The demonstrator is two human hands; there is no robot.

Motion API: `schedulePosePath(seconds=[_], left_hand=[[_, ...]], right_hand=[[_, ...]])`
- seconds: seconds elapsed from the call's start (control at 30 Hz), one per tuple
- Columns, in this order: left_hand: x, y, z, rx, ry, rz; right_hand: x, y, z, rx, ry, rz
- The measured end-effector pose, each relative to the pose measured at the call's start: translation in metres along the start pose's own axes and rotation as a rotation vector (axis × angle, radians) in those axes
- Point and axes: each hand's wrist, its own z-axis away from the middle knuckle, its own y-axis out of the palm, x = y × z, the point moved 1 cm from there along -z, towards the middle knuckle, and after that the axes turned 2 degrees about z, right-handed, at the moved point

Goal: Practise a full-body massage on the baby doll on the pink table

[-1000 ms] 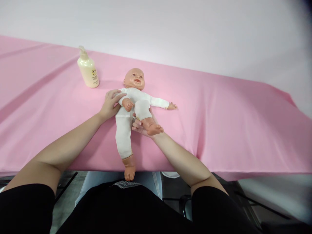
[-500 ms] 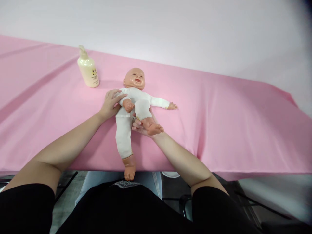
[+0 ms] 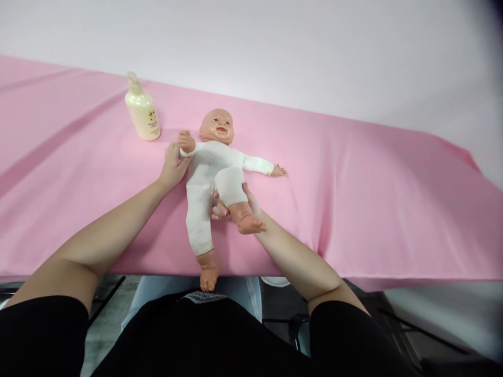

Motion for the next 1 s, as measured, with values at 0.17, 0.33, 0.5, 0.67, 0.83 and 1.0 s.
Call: schedulePosePath(seconds=[0.17,0.33,0.5,0.67,0.83,1.0], left_hand=[[0.008,0.002,-0.001,-0.098,-0.104,0.199],[0.008,0.002,-0.003,-0.173,-0.183,0.274],[0.013,0.002,0.0,-0.159,-0.179,0.215],[0.007,0.001,0.002,-0.065,-0.023,0.012],[-0.019,-0.002,0.003,0.102,0.164,-0.148],[-0.033,-0.005,0.006,0.213,0.17,-0.241]], right_hand=[[-0.008,-0.001,0.007,0.191,-0.094,0.161],[0.001,0.001,0.009,0.345,0.121,0.376],[-0.002,-0.002,0.008,0.367,0.108,0.292],[-0.002,0.002,0.004,0.097,-0.124,0.113],[0.012,0.007,-0.004,-0.175,-0.106,-0.065],[0.015,0.006,-0.007,-0.203,-0.086,-0.112]])
